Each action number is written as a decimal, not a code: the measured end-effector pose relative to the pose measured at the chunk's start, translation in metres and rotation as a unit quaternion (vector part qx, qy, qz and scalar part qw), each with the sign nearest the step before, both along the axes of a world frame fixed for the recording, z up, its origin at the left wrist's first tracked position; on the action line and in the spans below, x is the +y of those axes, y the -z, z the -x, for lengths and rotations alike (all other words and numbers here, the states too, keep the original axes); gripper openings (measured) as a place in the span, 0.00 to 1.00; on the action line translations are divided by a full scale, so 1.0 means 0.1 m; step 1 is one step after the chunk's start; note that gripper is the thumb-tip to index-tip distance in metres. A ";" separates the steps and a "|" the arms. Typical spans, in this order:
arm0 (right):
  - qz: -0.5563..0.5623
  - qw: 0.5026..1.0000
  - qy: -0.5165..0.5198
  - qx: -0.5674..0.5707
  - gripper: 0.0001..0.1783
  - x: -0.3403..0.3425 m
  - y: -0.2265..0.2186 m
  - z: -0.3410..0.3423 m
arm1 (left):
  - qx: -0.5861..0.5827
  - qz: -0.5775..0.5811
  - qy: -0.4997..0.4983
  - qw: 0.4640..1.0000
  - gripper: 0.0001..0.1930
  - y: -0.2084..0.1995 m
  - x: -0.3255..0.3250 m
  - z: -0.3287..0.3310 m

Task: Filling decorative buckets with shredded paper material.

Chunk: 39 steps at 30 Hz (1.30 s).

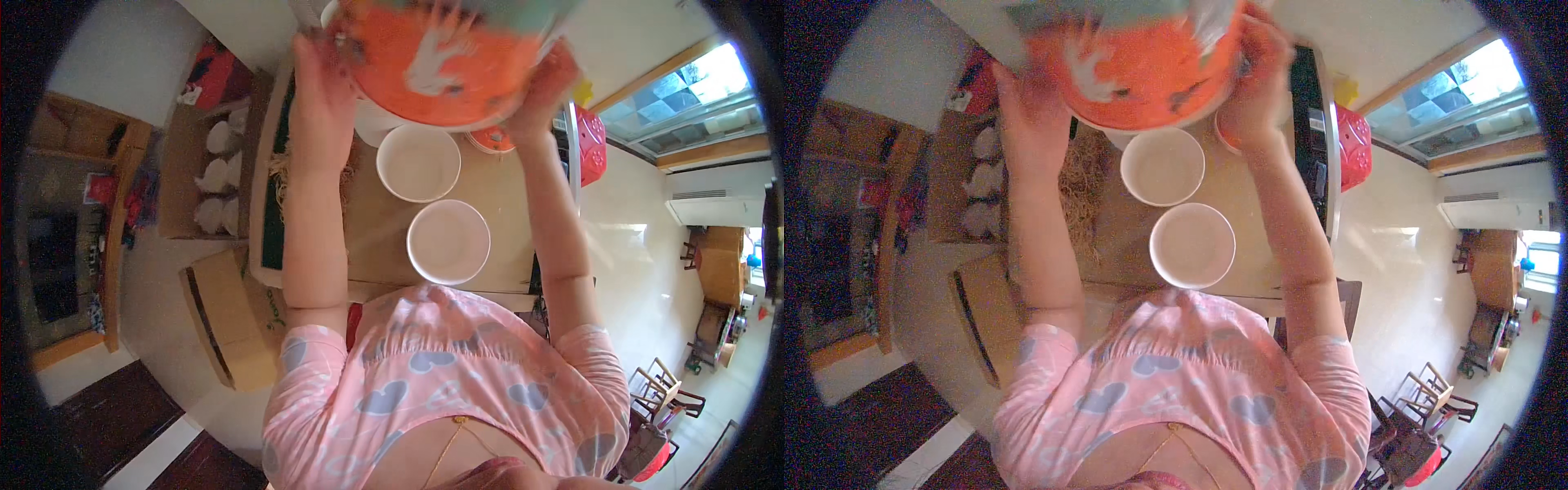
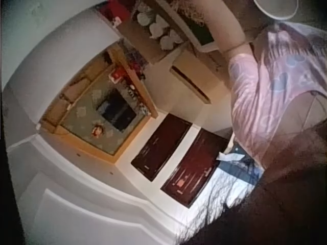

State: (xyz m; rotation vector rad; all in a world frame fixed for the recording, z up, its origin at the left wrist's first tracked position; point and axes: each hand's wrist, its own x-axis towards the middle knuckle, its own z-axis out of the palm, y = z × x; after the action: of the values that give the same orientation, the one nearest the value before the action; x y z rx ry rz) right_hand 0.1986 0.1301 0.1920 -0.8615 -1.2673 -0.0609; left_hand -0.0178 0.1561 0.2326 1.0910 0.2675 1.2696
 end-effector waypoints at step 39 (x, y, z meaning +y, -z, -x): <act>0.642 0.755 0.052 -0.123 0.18 -1.73 1.70 -0.16 | 0.812 -0.203 -0.288 0.466 0.07 3.47 -0.02 1.12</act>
State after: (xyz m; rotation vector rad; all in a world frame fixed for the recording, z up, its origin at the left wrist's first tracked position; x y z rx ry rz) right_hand 0.2143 -0.0430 0.0219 -2.1627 -1.4341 0.7237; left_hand -0.1293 0.1545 -0.1142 2.5301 1.9990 0.2736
